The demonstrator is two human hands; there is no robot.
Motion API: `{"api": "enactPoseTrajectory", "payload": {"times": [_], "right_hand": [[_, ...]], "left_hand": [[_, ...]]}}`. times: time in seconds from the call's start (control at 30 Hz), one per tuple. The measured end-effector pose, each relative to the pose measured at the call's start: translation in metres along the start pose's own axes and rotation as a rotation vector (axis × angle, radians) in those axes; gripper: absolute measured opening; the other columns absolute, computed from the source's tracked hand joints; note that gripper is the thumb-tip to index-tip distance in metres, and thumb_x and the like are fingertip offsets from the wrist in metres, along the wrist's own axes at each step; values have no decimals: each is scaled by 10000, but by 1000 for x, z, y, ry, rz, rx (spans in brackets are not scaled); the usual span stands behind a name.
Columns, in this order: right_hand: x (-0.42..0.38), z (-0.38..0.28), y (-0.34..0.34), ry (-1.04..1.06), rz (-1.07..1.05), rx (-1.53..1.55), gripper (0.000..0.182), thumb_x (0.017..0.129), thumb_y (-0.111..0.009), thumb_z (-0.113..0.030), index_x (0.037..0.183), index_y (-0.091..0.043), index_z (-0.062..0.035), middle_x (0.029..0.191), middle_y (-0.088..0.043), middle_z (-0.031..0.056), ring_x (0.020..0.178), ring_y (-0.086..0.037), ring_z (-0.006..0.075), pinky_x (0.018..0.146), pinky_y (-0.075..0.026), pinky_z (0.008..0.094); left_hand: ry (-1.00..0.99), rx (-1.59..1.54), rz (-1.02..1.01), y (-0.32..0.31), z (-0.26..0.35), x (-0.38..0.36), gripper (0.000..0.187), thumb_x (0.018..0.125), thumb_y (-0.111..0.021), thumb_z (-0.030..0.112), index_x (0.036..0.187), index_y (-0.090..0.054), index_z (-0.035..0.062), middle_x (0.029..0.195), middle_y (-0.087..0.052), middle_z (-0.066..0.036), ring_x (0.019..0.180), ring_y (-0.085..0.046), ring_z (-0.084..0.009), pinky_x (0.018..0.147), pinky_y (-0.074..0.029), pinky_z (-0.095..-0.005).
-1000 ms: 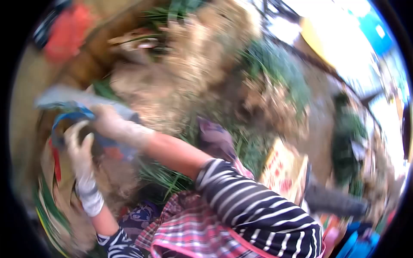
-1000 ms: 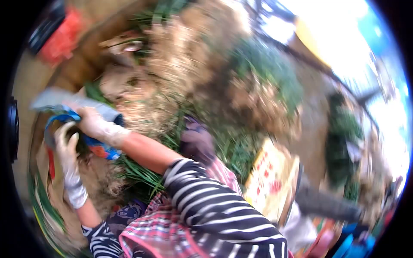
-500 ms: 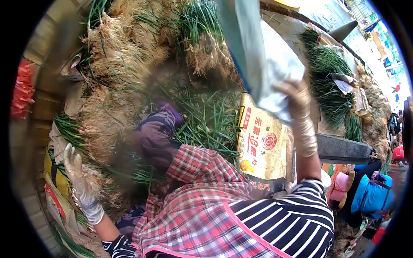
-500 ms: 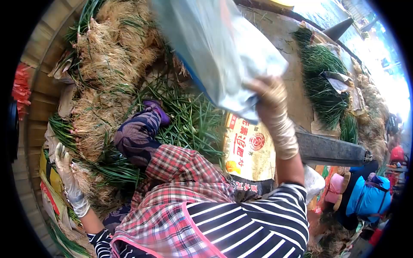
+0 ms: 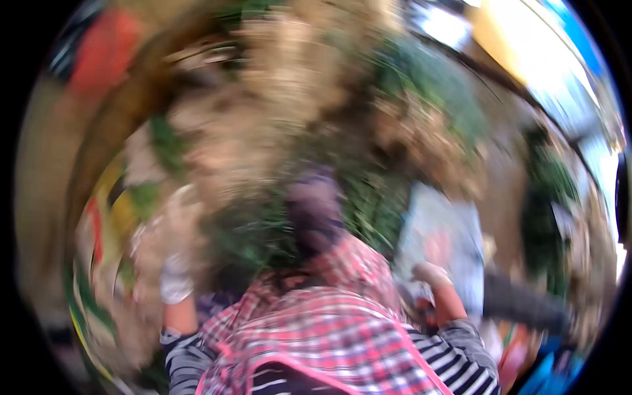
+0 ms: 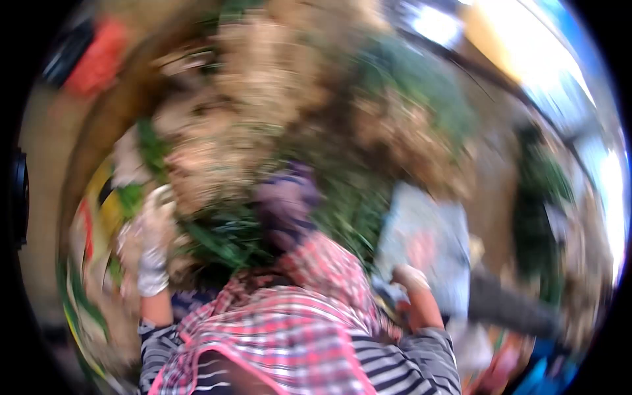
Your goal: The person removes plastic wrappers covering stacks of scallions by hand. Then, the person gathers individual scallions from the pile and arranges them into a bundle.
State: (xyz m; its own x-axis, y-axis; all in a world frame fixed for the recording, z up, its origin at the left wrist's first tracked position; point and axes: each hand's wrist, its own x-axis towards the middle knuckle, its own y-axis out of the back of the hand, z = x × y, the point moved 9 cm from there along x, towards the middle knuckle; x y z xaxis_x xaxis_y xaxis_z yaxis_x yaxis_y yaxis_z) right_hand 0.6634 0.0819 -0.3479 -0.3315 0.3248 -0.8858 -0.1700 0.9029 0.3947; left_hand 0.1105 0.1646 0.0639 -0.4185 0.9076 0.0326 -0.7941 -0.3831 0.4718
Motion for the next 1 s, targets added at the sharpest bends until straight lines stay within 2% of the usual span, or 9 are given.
{"api": "enactPoseTrajectory", "payload": {"times": [0.07, 0.2, 0.37, 0.47, 0.5, 0.6, 0.77, 0.93, 1.0], "right_hand": [[-35, 15, 133, -175, 525, 293, 473, 717, -679, -260, 1144, -565, -90, 894, -653, 128, 942, -590, 247, 814, -458, 334], [-111, -87, 351, 346, 1174, 524, 411, 706, -646, -97, 1098, -565, -3, 1020, -617, 144, 892, -604, 249, 780, -467, 333], [-143, -322, 464, 777, 941, 524, 382, 767, -628, -101, 1129, -546, -8, 869, -611, 65, 743, -546, 112, 692, -451, 253], [-111, -440, 460, 1047, 781, 305, 363, 782, -615, -103, 1129, -550, -17, 798, -612, 58, 701, -542, 107, 683, -453, 257], [-96, -471, 449, 900, 576, 256, 350, 779, -621, -59, 1121, -554, -20, 943, -635, 66, 814, -572, 106, 730, -463, 257], [-102, -564, 413, 1135, 411, 62, 340, 787, -635, -98, 1117, -562, -57, 980, -638, 102, 838, -606, 154, 753, -478, 271], [-61, -637, 379, 1060, 443, -421, 339, 825, -588, -146, 1148, -548, -50, 1059, -614, 131, 921, -603, 181, 811, -472, 271], [-18, -660, 418, 784, 517, 202, 353, 833, -559, -146, 1152, -530, 3, 1055, -612, 141, 947, -585, 187, 838, -452, 262], [10, -664, 439, 795, 614, 331, 345, 835, -549, -143, 1152, -536, -7, 1064, -607, 141, 946, -586, 197, 839, -449, 261]], "left_hand": [[-52, -56, -17, -3, -9, 3, 320, 826, -574, 74, 1138, -510, 50, 1113, -530, -49, 1018, -508, -147, 905, -405, -287], [-2, -338, -18, 10, -51, -2, 300, 853, -585, 190, 1107, -534, 39, 1071, -561, -44, 1037, -502, -145, 919, -390, -295], [-72, -466, 83, 32, -101, -46, 218, 889, -522, 176, 930, -603, -22, 909, -589, -70, 831, -555, -132, 761, -435, -265], [-52, -537, 363, 63, -131, -72, 213, 830, -553, -7, 1043, -554, -5, 991, -588, -60, 896, -562, -118, 834, -440, -245], [-24, -555, 402, 71, -138, -77, 234, 824, -556, -14, 1057, -545, -1, 1004, -586, -61, 916, -557, -116, 843, -439, -245], [-7, -561, 517, 108, -149, -95, 269, 825, -582, 38, 1088, -537, 8, 1061, -579, -73, 952, -549, -120, 841, -453, -257], [-93, 225, 676, 198, -119, -54, 214, 812, -585, 92, 1019, -578, 38, 1047, -589, -95, 944, -566, -200, 849, -446, -311], [-150, 1309, 616, 216, -118, 60, 487, 790, -626, 296, 1211, -464, 113, 1196, -499, -146, 1085, -505, -246, 969, -378, -421], [206, 769, 293, 256, -160, 91, 476, 819, -580, 341, 1210, -451, 100, 1096, -543, -182, 930, -581, -268, 892, -444, -414]]}}
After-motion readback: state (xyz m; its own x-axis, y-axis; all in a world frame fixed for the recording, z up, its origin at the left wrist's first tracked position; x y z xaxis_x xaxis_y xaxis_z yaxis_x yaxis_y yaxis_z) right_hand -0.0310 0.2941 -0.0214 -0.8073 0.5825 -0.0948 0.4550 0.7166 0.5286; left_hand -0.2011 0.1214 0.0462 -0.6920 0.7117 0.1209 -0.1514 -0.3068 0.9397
